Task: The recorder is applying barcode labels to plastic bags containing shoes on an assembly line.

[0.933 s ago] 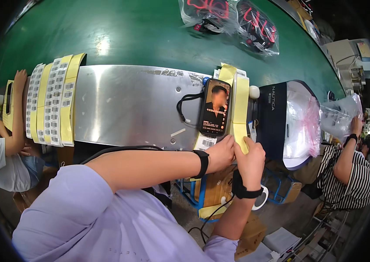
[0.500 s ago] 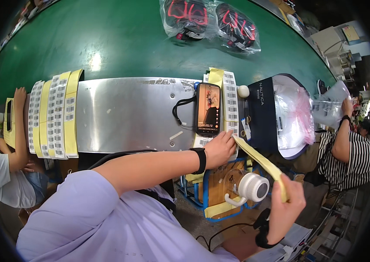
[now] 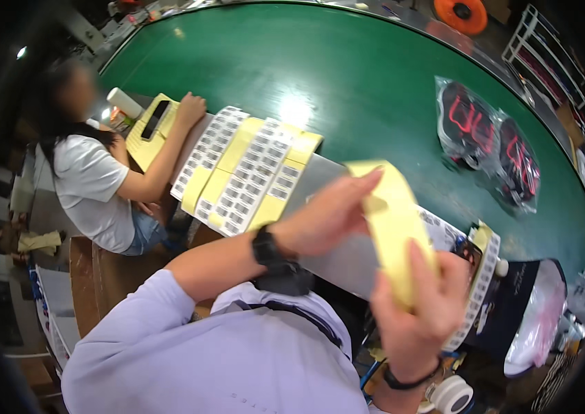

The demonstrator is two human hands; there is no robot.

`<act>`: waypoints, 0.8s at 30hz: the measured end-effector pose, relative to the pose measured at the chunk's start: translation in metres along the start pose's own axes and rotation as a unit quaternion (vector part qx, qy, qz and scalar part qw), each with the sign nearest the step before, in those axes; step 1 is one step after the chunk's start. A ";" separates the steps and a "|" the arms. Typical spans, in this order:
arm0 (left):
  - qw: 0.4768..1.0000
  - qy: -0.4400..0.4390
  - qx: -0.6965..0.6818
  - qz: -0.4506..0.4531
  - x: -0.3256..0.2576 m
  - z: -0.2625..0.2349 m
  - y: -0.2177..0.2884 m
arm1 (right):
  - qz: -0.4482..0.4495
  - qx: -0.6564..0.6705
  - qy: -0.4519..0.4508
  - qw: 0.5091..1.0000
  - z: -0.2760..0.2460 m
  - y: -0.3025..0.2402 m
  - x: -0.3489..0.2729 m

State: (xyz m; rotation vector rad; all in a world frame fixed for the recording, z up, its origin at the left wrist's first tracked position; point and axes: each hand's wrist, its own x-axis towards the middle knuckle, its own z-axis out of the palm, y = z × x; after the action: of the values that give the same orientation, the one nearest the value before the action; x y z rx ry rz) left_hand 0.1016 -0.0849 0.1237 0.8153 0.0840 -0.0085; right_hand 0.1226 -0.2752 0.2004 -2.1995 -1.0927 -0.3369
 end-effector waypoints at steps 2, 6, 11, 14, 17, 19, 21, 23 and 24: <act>0.969 0.165 0.173 0.067 -0.040 -0.038 0.044 | -0.046 0.050 -0.015 0.998 0.050 -0.017 0.010; 0.915 0.330 0.226 0.059 -0.109 -0.142 0.082 | -0.112 0.161 -0.080 0.977 0.167 -0.026 0.023; 0.887 0.400 0.230 0.006 -0.141 -0.228 0.053 | -0.107 0.156 -0.210 0.959 0.248 -0.026 0.016; 0.880 0.410 0.240 0.020 -0.139 -0.241 0.053 | -0.097 0.162 -0.227 0.955 0.259 -0.025 0.019; 0.854 0.464 0.237 -0.007 -0.134 -0.247 0.047 | -0.093 0.143 -0.269 0.948 0.267 -0.016 0.022; 0.844 0.481 0.236 -0.021 -0.131 -0.251 0.047 | -0.035 0.170 -0.273 0.946 0.273 -0.014 0.020; 0.847 0.473 0.241 -0.022 -0.128 -0.252 0.048 | 0.004 0.198 -0.265 0.944 0.280 -0.008 0.018; 0.854 0.463 0.237 -0.003 -0.125 -0.247 0.051 | 0.026 0.230 -0.248 0.941 0.285 -0.002 0.021; 0.856 0.462 0.231 0.009 -0.124 -0.245 0.052 | 0.057 0.239 -0.262 0.933 0.286 0.001 0.023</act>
State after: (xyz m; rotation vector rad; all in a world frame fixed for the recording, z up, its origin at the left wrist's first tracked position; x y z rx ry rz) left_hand -0.0377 0.1260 0.0040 1.2445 1.0212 0.4003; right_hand 0.1220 -0.0751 -0.0050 -1.9286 -1.1552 0.5510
